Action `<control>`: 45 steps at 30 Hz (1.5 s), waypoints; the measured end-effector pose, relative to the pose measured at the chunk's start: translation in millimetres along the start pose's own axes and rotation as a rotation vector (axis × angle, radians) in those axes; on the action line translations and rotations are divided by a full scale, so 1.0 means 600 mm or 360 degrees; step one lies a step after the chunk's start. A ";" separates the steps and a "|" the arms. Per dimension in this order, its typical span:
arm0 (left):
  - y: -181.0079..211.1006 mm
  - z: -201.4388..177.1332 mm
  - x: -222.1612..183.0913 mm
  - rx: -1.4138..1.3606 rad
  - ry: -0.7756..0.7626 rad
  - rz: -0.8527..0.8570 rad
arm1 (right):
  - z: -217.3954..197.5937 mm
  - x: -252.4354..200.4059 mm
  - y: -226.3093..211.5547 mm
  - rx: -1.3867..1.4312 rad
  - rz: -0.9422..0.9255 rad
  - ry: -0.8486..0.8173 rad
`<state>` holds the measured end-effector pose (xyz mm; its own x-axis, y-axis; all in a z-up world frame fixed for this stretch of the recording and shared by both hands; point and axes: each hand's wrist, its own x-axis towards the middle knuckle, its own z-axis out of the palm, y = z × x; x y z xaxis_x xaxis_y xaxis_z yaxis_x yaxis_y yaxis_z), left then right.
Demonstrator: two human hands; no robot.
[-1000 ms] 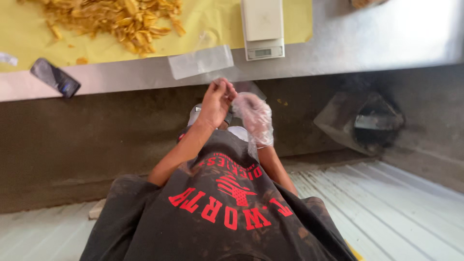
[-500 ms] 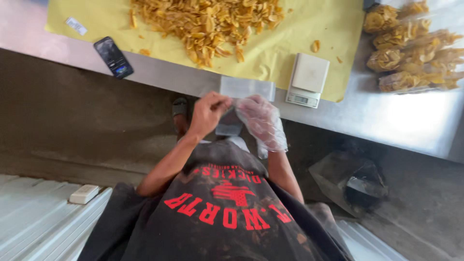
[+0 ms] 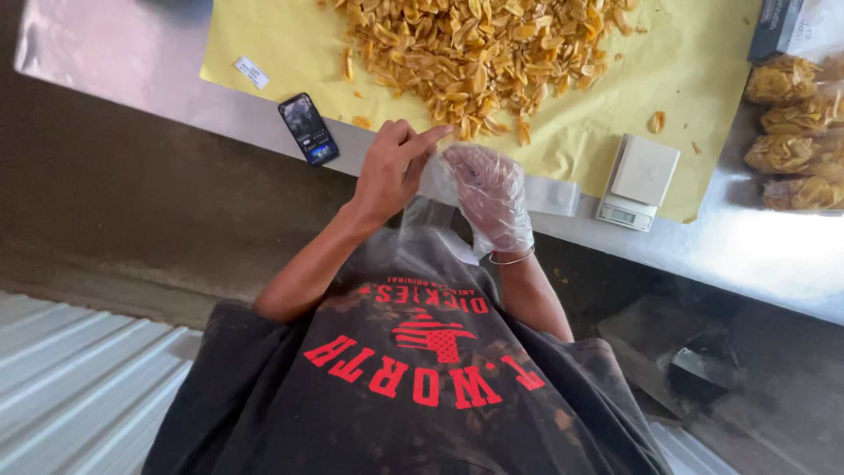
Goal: The person scoops dried fruit chips from a large pile on a table into clear plastic bags. They place the bags on a digital scale to measure the weight, then remove the bags and set them aside. The person repeats this process multiple times.
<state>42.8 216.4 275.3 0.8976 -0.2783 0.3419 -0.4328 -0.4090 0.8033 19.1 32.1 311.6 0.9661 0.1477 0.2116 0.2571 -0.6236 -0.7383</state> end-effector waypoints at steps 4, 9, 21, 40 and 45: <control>-0.024 -0.019 0.014 0.0071 -0.0024 0.0111 | 0.012 0.013 -0.014 -0.0063 -0.0035 0.0103; -0.038 -0.031 0.019 0.0052 -0.0112 0.0124 | 0.015 0.018 -0.023 -0.0008 0.0020 0.0042; -0.036 -0.003 0.009 0.0286 -0.0045 0.0362 | 0.006 -0.001 0.004 -0.0218 0.0024 0.0026; 0.068 0.235 0.039 0.0109 -0.0442 0.0639 | -0.187 -0.131 0.227 0.1465 0.1321 -0.0308; 0.102 0.302 0.042 0.0368 -0.0592 0.0932 | -0.226 -0.176 0.381 0.1484 0.1270 -0.0660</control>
<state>23.6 27.0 245.0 0.4437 -0.7677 0.4623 -0.8766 -0.2646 0.4020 -27.1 -230.0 207.4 0.7509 0.3149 -0.5806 -0.6332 0.0931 -0.7684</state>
